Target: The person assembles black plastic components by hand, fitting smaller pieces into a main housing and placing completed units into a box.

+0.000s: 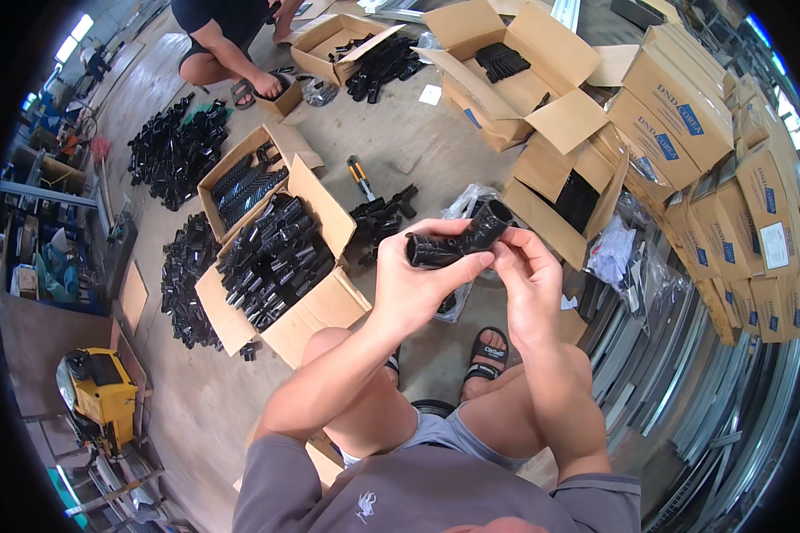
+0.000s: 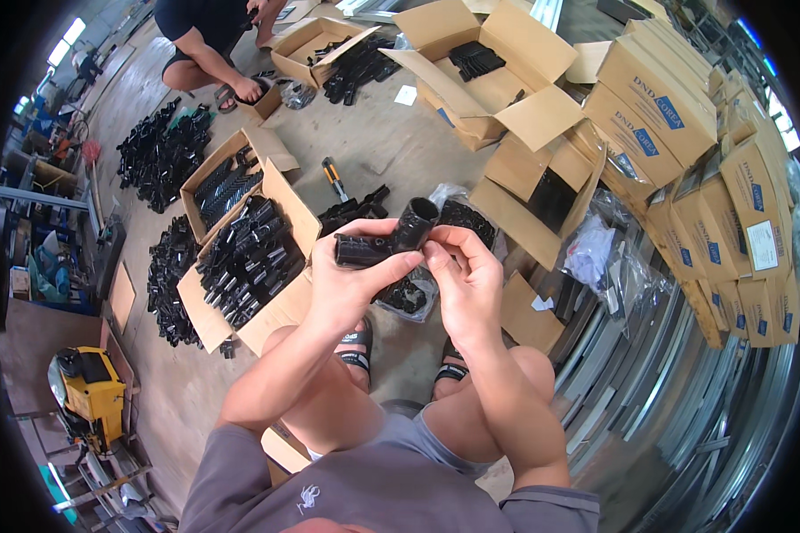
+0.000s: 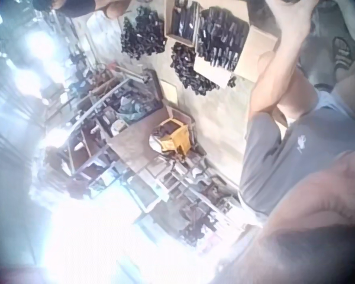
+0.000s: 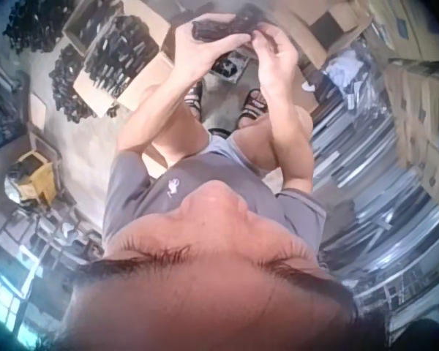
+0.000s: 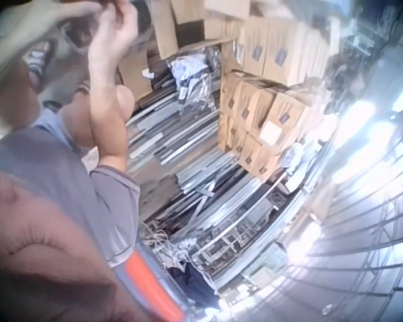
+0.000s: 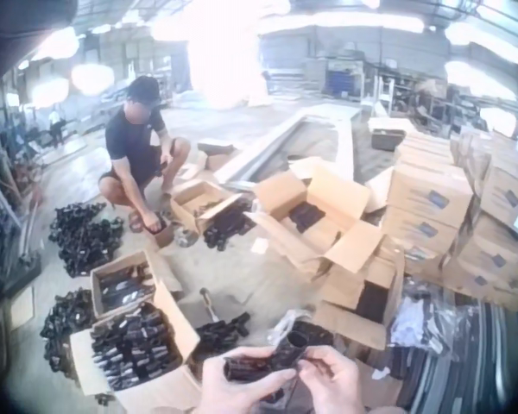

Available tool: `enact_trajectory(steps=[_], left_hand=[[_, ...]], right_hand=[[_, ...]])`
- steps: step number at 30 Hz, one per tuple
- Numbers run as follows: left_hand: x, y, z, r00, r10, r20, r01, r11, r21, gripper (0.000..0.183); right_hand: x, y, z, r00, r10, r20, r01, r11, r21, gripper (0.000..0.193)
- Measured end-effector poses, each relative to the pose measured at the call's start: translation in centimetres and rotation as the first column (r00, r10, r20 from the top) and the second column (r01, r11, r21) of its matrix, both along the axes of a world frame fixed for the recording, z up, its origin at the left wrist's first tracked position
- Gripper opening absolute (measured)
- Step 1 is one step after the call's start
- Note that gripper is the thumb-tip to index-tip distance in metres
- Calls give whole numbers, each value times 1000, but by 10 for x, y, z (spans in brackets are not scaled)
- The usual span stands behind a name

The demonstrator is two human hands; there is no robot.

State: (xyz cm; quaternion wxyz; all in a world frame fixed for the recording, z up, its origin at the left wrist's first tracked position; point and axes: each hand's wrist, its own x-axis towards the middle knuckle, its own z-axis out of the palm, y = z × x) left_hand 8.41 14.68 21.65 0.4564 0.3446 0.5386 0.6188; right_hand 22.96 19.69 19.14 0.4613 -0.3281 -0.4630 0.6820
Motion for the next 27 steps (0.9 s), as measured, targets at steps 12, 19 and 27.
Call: enact_trajectory(steps=[12,19,27], left_hand=[[0,0,-13,724,84,-685,-73,996,45,43],[8,1,-16,647,8,-762,-50,998,-32,44],[-27,-6,-15,854,-466,232,512,834,-207,74]], right_hand=[[0,0,0,990,110,86,-87,967,-238,26],[-3,3,-6,972,62,227,5,959,-284,29],[6,7,-6,947,142,287,-57,957,-286,32]])
